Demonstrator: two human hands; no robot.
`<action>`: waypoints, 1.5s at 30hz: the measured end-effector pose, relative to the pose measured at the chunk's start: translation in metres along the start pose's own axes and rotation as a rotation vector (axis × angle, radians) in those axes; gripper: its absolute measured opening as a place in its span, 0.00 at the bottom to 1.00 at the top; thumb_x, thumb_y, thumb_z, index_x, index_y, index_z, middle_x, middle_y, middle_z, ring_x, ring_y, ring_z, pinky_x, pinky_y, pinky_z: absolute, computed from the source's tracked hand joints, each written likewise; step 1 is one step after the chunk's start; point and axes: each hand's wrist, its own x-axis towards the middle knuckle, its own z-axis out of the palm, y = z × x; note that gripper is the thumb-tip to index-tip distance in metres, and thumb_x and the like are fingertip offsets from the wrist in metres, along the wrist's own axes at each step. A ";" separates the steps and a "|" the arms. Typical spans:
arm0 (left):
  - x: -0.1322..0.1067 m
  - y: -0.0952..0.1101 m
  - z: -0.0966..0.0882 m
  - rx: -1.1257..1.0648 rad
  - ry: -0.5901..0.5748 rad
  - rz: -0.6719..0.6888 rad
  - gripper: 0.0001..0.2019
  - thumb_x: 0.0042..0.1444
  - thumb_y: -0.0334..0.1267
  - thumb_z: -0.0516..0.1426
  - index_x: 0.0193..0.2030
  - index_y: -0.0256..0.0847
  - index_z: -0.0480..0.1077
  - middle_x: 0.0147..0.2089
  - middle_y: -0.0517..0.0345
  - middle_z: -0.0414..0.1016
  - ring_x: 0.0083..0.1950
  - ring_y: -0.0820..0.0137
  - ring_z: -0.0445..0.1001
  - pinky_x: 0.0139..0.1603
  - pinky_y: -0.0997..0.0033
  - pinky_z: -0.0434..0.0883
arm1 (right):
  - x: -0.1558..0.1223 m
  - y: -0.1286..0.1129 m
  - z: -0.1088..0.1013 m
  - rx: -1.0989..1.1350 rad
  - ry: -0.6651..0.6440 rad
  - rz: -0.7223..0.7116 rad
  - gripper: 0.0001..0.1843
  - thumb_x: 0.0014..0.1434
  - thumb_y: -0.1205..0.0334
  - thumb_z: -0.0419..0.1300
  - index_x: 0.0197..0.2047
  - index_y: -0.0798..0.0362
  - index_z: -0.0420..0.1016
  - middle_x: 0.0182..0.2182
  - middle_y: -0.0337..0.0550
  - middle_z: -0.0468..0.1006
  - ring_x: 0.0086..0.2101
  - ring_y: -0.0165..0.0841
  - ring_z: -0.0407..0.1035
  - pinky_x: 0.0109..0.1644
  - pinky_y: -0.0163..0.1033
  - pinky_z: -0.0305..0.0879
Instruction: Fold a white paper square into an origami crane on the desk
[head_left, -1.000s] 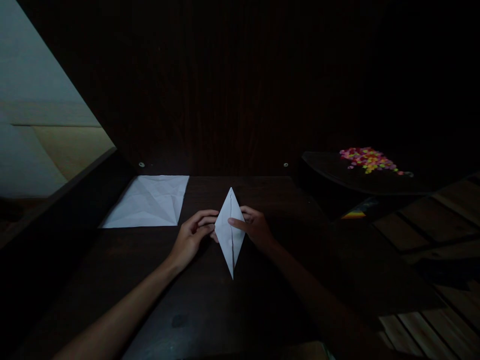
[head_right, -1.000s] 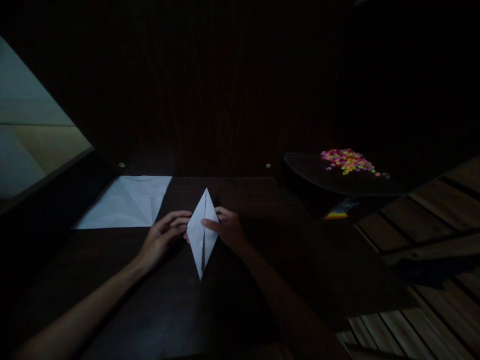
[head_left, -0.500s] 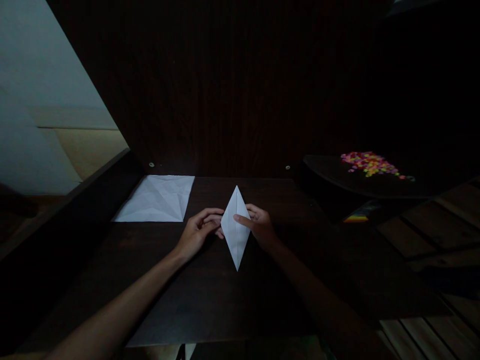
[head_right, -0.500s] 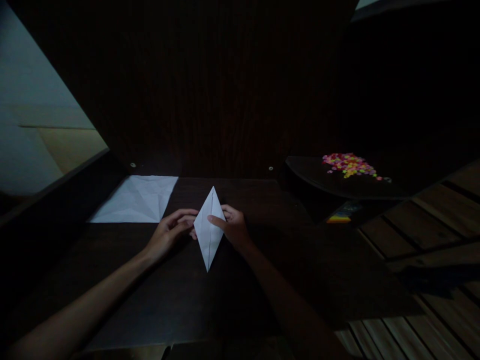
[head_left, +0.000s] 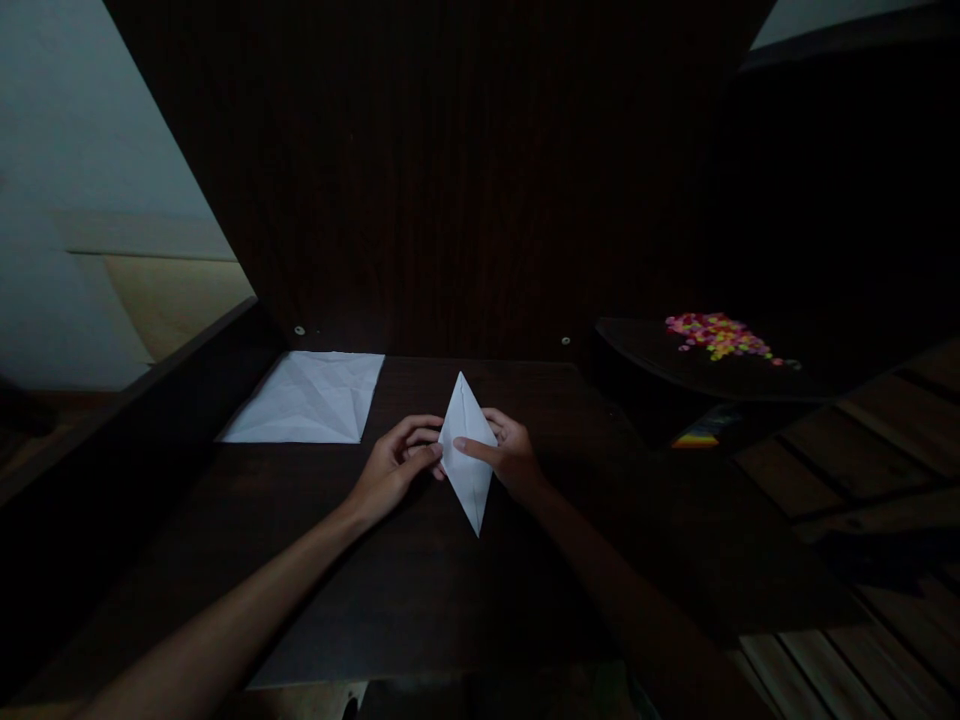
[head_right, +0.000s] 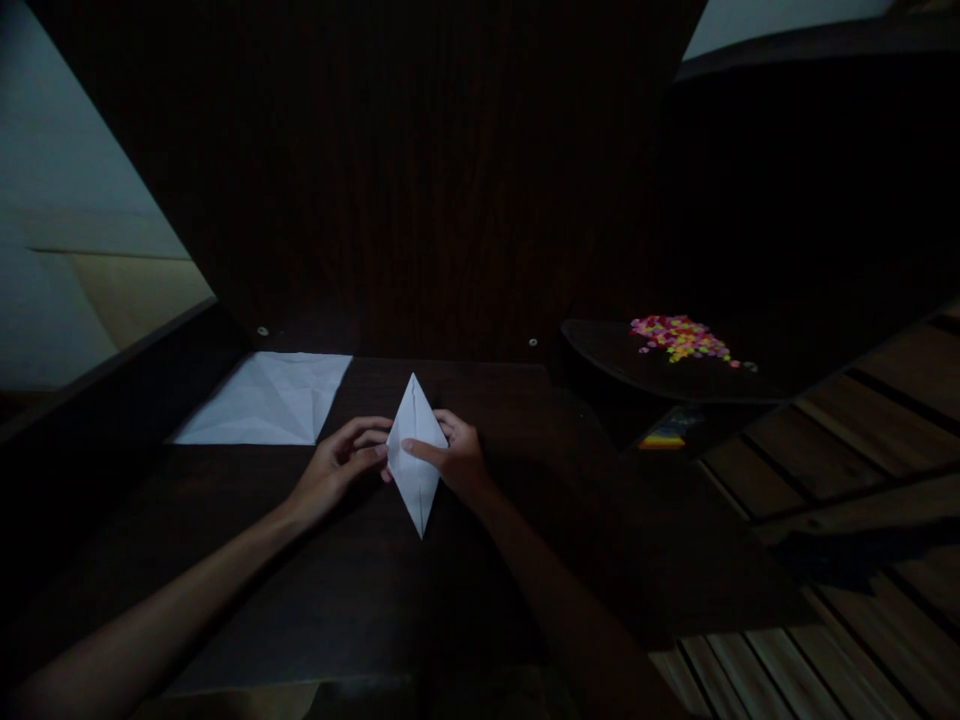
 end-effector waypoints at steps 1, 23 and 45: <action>0.000 0.000 0.000 0.009 0.000 0.002 0.18 0.51 0.37 0.62 0.48 0.38 0.66 0.37 0.58 0.74 0.28 0.72 0.74 0.34 0.69 0.72 | 0.000 0.000 0.000 0.009 -0.001 0.003 0.24 0.34 0.59 0.71 0.37 0.53 0.72 0.32 0.42 0.80 0.32 0.38 0.74 0.33 0.38 0.68; 0.000 -0.008 0.007 0.068 0.039 -0.003 0.24 0.49 0.40 0.63 0.51 0.39 0.62 0.40 0.57 0.72 0.36 0.69 0.76 0.36 0.70 0.73 | -0.002 0.010 0.010 0.109 -0.027 0.002 0.20 0.38 0.57 0.70 0.36 0.53 0.75 0.31 0.42 0.80 0.30 0.36 0.73 0.33 0.37 0.67; -0.002 -0.005 0.005 0.064 -0.015 -0.091 0.29 0.46 0.40 0.65 0.54 0.41 0.60 0.32 0.64 0.69 0.32 0.73 0.74 0.34 0.73 0.70 | -0.005 0.000 0.010 0.163 0.024 0.126 0.14 0.40 0.56 0.68 0.29 0.56 0.76 0.24 0.40 0.77 0.23 0.32 0.68 0.26 0.35 0.61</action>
